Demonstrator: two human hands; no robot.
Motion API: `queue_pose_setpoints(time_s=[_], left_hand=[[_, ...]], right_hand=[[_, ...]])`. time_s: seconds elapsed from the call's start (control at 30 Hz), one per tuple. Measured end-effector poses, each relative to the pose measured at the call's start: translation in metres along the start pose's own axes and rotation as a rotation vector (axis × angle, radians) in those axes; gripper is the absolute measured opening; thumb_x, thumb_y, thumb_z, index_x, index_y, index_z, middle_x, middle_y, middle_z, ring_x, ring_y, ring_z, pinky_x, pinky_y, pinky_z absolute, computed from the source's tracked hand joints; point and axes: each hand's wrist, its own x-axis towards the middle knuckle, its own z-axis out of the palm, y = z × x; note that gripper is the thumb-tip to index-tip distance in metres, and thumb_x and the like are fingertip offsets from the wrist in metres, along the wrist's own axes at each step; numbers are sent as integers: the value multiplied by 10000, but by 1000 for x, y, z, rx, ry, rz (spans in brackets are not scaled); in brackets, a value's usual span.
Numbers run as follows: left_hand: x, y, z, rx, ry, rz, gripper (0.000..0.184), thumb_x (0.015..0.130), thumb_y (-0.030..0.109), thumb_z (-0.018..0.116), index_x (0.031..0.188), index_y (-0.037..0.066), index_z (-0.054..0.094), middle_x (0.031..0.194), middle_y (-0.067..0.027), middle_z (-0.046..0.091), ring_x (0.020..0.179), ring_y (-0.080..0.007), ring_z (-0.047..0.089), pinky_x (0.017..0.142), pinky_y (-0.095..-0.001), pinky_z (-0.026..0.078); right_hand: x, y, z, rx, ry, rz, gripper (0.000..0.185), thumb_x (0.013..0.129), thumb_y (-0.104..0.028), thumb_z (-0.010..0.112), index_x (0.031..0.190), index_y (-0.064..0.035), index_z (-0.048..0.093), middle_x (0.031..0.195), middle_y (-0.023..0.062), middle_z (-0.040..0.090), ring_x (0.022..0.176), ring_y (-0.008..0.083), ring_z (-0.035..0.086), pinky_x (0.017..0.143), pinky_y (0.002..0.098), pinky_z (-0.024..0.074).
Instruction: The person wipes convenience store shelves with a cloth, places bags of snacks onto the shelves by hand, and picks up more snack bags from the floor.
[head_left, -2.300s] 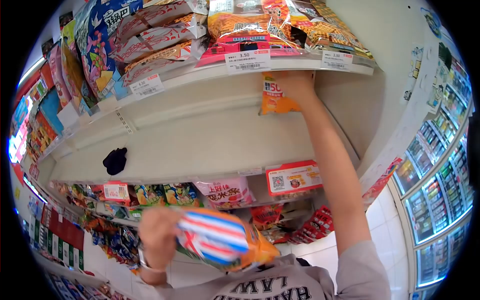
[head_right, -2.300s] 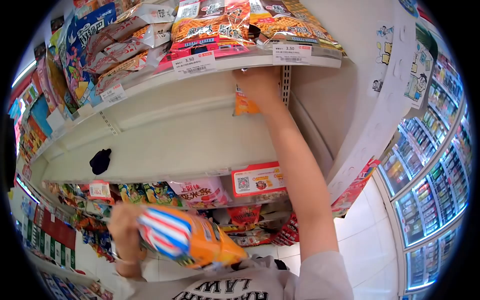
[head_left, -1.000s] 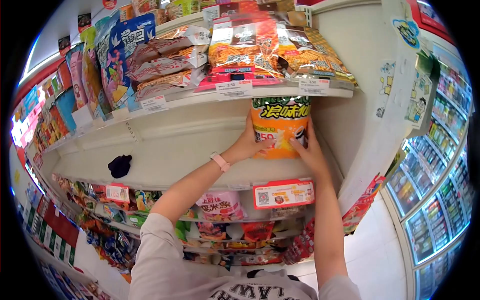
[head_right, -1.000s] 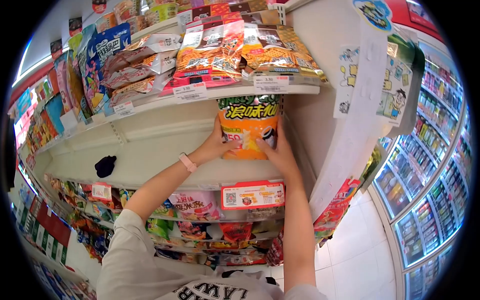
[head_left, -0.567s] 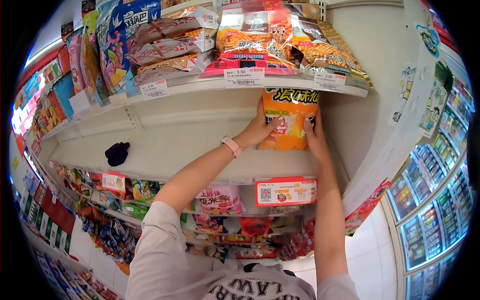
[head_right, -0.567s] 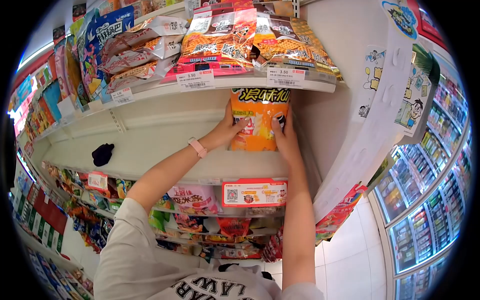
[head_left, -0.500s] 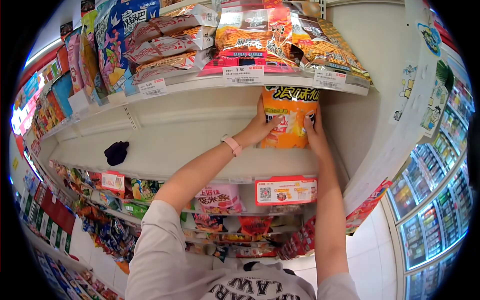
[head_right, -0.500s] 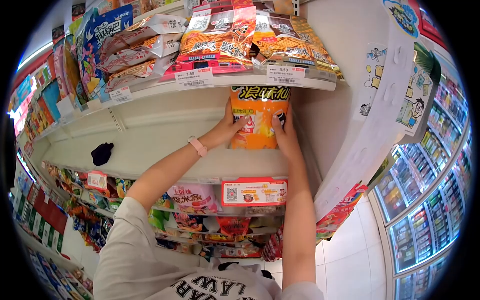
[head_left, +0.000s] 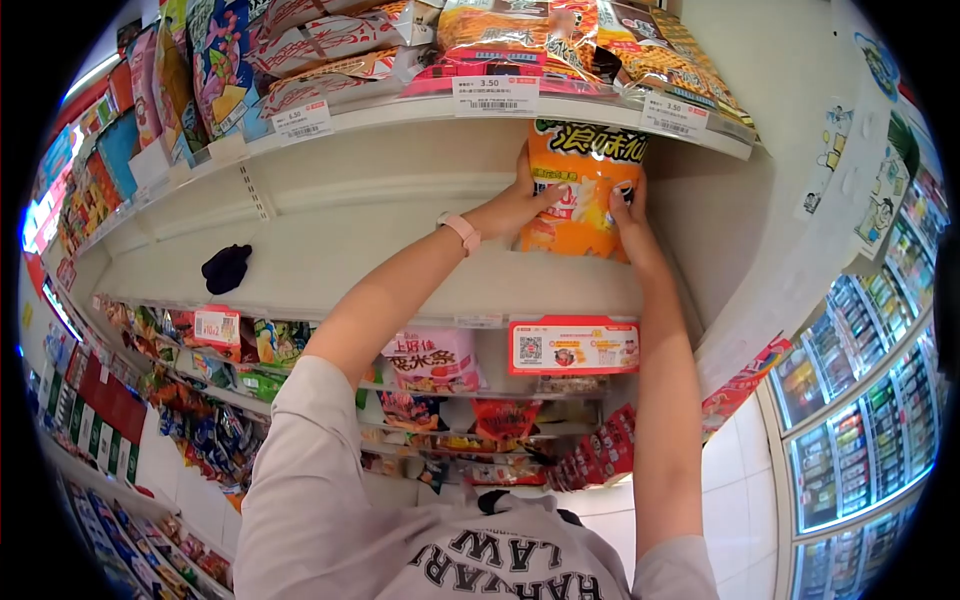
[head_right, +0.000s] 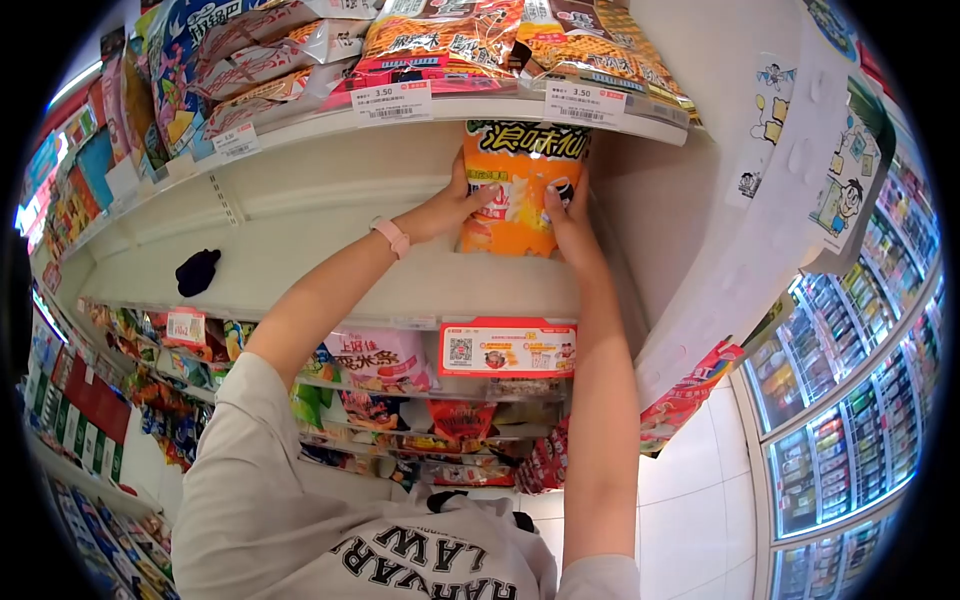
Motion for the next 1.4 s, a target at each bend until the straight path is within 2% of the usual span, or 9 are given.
queue_pose_setpoints(time_s=[0.17, 0.3, 0.6, 0.8, 0.87, 1.07, 1.23, 1.33, 1.4], left_hand=[[-4, 10, 4, -49, -5, -98, 873, 892, 278, 508, 1343, 58, -207, 1385, -174, 154, 1269, -241, 241, 1019, -310, 272], [-5, 10, 5, 82, 40, -87, 807, 911, 325, 462, 1361, 148, -184, 1329, -120, 287, 1111, -182, 443, 705, -265, 516], [-21, 36, 16, -24, 50, -178, 809, 908, 335, 466, 1365, 126, -168, 1348, -140, 262, 1182, -218, 396, 775, -292, 503], [-34, 36, 23, 31, 312, -244, 1005, 800, 373, 622, 1366, 71, -152, 1379, -303, 132, 1299, -367, 196, 1017, -422, 266], [-46, 57, 28, -12, 320, -273, 1043, 766, 373, 654, 1371, 67, -138, 1369, -339, 108, 1309, -401, 125, 1039, -430, 196], [-102, 85, 34, -132, 352, -335, 970, 755, 444, 629, 1398, 98, -10, 1409, -249, 153, 1333, -330, 118, 1055, -421, 154], [-233, 122, 53, -361, 115, -310, 851, 804, 548, 507, 1402, 143, 58, 1419, -164, 215, 1315, -285, 209, 1051, -437, 170], [-318, 122, 63, -524, 47, -367, 786, 891, 418, 435, 1399, 63, -48, 1451, -138, 63, 1334, -260, 124, 1059, -389, 152], [-382, 107, 74, -366, 251, -453, 669, 927, 239, 413, 1406, 73, -24, 1425, -120, 138, 1307, -217, 182, 1042, -342, 208]], right_hand=[[-1, 0, -5, 28, -6, 35, 673, 894, -264, 505, 1389, -69, 93, 1324, 128, 327, 1214, 205, 322, 996, 300, 280], [0, 12, -8, 28, -2, -45, 694, 886, -271, 525, 1394, -68, 98, 1330, 126, 326, 1208, 196, 333, 989, 282, 285], [-11, -7, 1, 26, 86, 77, 797, 831, -307, 566, 1393, -15, 81, 1298, 179, 381, 1185, 207, 393, 949, 278, 338], [-30, -55, 9, -71, 210, 334, 864, 791, -359, 575, 1383, 19, 71, 1275, 267, 383, 1188, 297, 406, 958, 313, 341], [-26, -31, 7, -191, 227, 221, 820, 798, -312, 566, 1381, 17, 91, 1299, 268, 351, 1221, 330, 350, 993, 337, 293], [-95, -90, 31, -386, 134, -113, 660, 798, -167, 542, 1349, 5, 222, 1366, 225, 280, 1278, 383, 222, 1056, 421, 163], [-214, -125, 97, -271, -86, -166, 499, 804, -121, 507, 1278, -24, 382, 1370, 196, 293, 1276, 365, 248, 1043, 444, 182], [-273, -104, 162, -153, -264, -68, 452, 795, -111, 502, 1229, -17, 422, 1353, 205, 312, 1245, 369, 302, 1024, 434, 222], [-318, -84, 213, -124, -396, 52, 478, 776, -122, 533, 1232, -28, 427, 1346, 219, 297, 1227, 378, 309, 1010, 439, 235]])
